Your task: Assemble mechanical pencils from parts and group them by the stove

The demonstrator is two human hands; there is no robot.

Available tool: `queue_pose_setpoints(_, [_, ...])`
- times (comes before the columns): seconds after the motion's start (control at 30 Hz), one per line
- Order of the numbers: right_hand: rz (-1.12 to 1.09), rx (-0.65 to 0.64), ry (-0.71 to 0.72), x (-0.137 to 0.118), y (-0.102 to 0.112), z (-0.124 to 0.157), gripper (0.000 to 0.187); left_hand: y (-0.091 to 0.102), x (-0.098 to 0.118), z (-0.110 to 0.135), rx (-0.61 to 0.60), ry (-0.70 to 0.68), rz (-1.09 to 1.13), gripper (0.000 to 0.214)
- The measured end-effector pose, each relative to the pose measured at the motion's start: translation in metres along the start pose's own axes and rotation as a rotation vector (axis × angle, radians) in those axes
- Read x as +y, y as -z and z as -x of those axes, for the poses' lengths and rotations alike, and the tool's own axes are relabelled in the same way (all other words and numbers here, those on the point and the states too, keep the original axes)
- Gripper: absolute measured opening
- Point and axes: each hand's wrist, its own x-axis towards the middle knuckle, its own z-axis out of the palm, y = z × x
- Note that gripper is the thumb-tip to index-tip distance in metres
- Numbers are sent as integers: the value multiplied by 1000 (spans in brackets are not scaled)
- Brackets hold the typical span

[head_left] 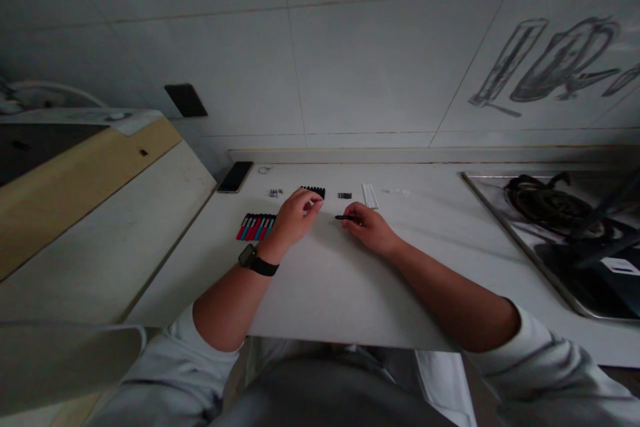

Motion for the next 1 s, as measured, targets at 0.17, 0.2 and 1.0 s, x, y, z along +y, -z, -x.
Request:
queue_pose_setpoints(0.17, [30, -14, -3, 3, 0, -1, 22, 36, -25, -10, 112, 76, -142, 16])
queue_pose_setpoints(0.2, [34, -20, -4, 3, 0, -1, 22, 45, -31, -13, 116, 90, -194, 17])
queue_pose_setpoints(1.0, [53, -100, 15, 4, -1, -1, 17, 62, -108, -37, -457, -35, -830, 26])
